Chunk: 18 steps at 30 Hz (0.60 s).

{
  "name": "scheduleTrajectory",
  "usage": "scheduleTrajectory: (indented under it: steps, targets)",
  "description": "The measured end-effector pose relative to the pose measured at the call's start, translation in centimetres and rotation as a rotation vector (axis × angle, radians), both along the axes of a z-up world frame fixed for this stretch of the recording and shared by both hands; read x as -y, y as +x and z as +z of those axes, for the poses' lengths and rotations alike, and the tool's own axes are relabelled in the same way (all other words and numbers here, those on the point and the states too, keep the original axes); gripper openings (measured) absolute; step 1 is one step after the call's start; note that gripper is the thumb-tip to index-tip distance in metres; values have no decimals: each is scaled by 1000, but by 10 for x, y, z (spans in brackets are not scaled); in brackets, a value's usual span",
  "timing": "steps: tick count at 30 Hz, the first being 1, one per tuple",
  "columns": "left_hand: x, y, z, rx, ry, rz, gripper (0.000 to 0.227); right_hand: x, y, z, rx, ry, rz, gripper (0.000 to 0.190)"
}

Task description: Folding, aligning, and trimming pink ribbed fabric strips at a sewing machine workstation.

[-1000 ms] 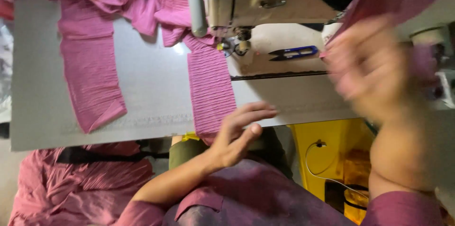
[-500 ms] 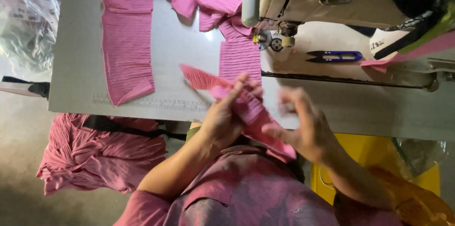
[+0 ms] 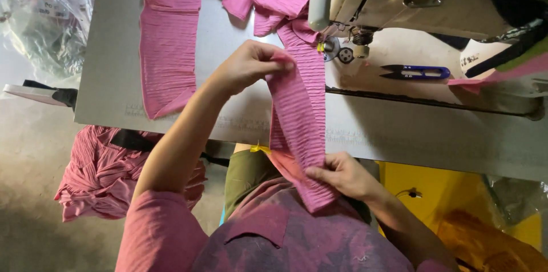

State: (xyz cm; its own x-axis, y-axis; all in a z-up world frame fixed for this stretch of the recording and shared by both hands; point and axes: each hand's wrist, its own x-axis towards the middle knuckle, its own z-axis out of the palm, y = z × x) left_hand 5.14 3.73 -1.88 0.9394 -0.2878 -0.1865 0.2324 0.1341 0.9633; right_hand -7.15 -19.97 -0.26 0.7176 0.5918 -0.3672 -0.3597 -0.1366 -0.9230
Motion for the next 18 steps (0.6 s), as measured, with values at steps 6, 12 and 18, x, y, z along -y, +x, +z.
scheduleTrajectory:
  steps: [6,12,18]
  targets:
    - [31,29,9,339,425,-232,6,3,-6,-14,-17,-29,60,9]
    - [39,24,-21,579,719,-28,9,9,-17,-41,97,-31,81,14]
    - [39,10,-37,568,743,106,12,5,-7,-14,297,83,133,22]
